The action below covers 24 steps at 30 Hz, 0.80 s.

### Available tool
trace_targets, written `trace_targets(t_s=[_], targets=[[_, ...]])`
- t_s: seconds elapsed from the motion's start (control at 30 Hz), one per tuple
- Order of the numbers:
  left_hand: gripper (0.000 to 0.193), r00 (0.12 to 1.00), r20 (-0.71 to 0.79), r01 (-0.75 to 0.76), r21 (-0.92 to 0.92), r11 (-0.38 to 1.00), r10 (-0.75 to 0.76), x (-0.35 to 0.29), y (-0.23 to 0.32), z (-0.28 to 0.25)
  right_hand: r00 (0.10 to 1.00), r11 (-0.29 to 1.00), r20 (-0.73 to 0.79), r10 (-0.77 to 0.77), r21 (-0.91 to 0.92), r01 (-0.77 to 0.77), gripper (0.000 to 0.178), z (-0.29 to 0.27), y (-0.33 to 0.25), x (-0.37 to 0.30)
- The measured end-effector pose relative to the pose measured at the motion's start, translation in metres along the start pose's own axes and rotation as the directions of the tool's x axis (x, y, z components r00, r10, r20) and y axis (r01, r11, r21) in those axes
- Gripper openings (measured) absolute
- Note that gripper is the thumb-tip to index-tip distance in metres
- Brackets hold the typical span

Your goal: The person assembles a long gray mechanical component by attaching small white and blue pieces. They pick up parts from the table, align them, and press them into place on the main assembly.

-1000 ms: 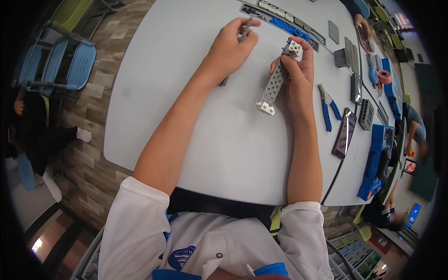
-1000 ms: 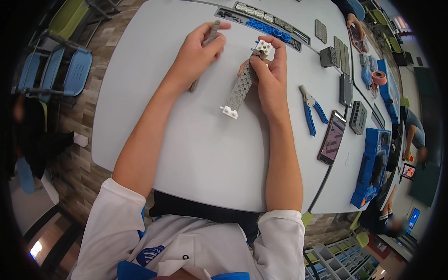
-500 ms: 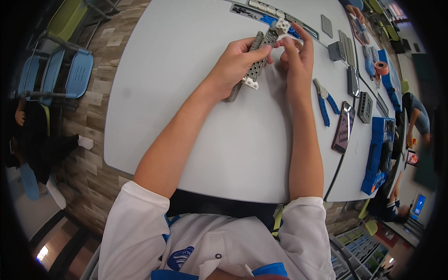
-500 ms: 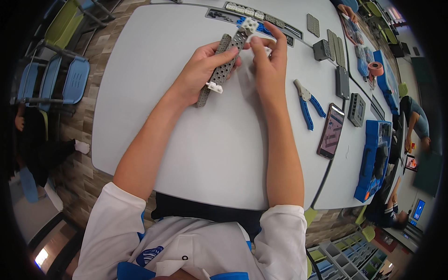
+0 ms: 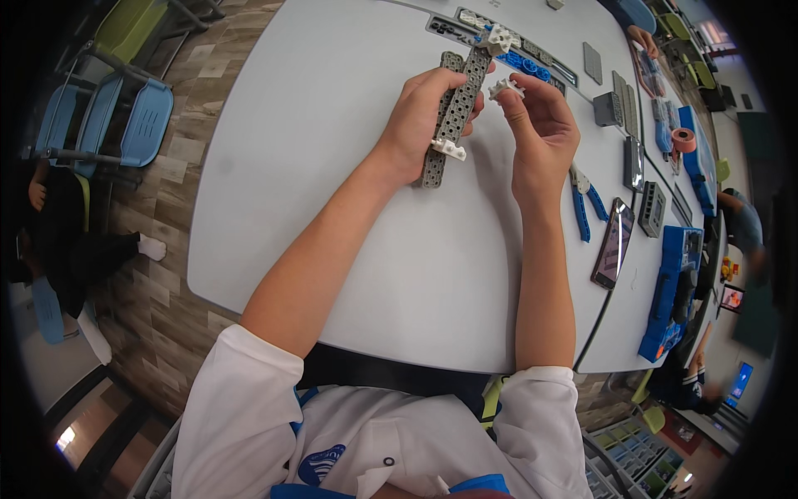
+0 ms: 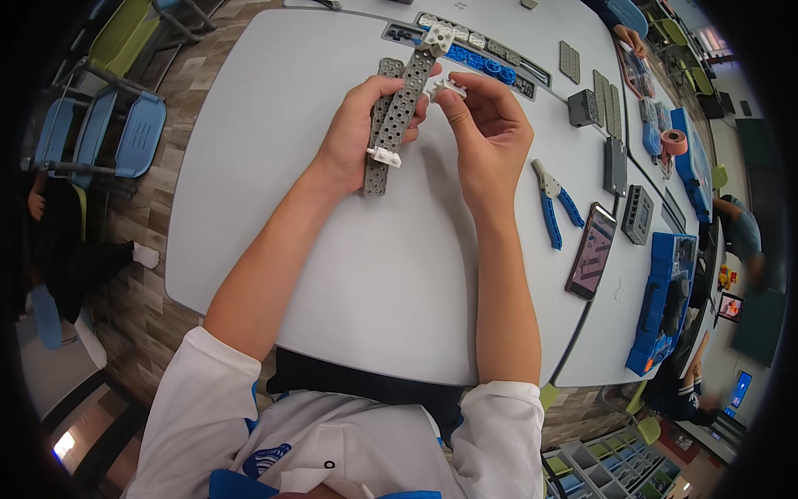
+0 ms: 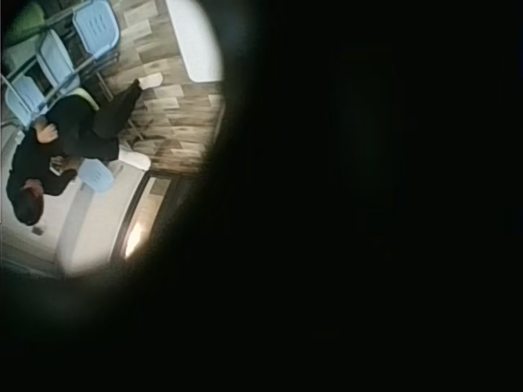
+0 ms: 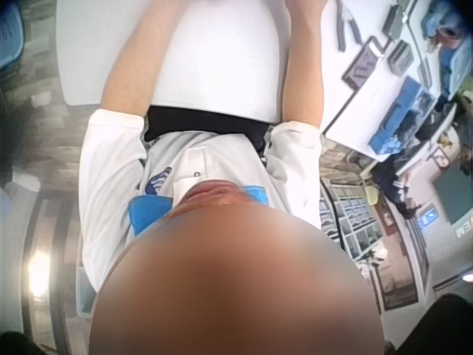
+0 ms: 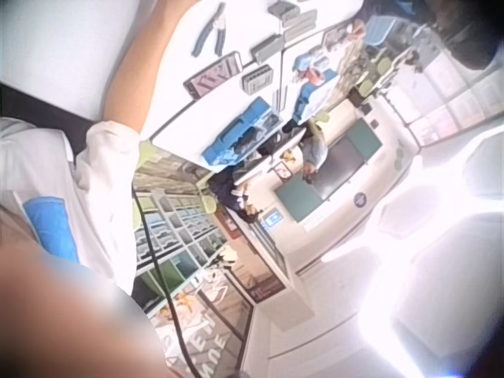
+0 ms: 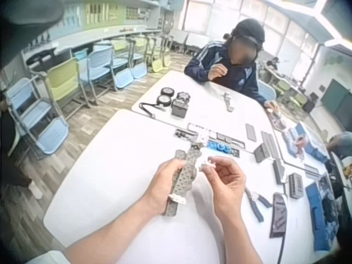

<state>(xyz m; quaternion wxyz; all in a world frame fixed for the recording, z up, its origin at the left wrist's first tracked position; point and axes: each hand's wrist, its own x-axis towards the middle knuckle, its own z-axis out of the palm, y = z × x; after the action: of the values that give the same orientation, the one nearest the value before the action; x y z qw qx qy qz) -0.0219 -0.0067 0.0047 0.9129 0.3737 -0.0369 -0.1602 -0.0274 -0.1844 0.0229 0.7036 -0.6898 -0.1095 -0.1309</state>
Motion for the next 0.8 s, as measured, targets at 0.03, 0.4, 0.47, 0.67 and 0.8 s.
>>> trace_targets(t_s=[0.03,0.4,0.47,0.67,0.8], targets=[[0.040,1.000,-0.019,0.002,0.020,1.000,-0.001,0.0004,-0.0007,0.0005,1.000,1.000,-0.002,-0.009,0.017,0.009,0.027,0.0014,0.0012,0.0003],[0.029,0.999,0.021,-0.027,0.155,0.988,0.024,-0.0009,-0.0027,0.0047,0.982,0.975,0.005,-0.187,-0.125,0.186,0.018,0.0009,0.0078,-0.0001],[0.030,0.999,0.033,-0.014,0.226,0.974,0.006,-0.0003,-0.0024,0.0022,0.965,0.941,0.023,-0.261,-0.219,0.259,0.016,0.0003,0.0071,0.0005],[0.028,0.993,0.060,-0.114,0.316,0.942,0.100,-0.0014,-0.0086,0.0050,0.943,0.880,0.039,-0.332,-0.346,0.324,0.016,-0.0022,0.0077,-0.0001],[0.028,0.995,0.072,-0.091,0.325,0.941,0.071,-0.0023,-0.0082,0.0042,0.919,0.824,0.075,-0.386,-0.419,0.381,0.022,-0.0043,0.0075,0.0011]])
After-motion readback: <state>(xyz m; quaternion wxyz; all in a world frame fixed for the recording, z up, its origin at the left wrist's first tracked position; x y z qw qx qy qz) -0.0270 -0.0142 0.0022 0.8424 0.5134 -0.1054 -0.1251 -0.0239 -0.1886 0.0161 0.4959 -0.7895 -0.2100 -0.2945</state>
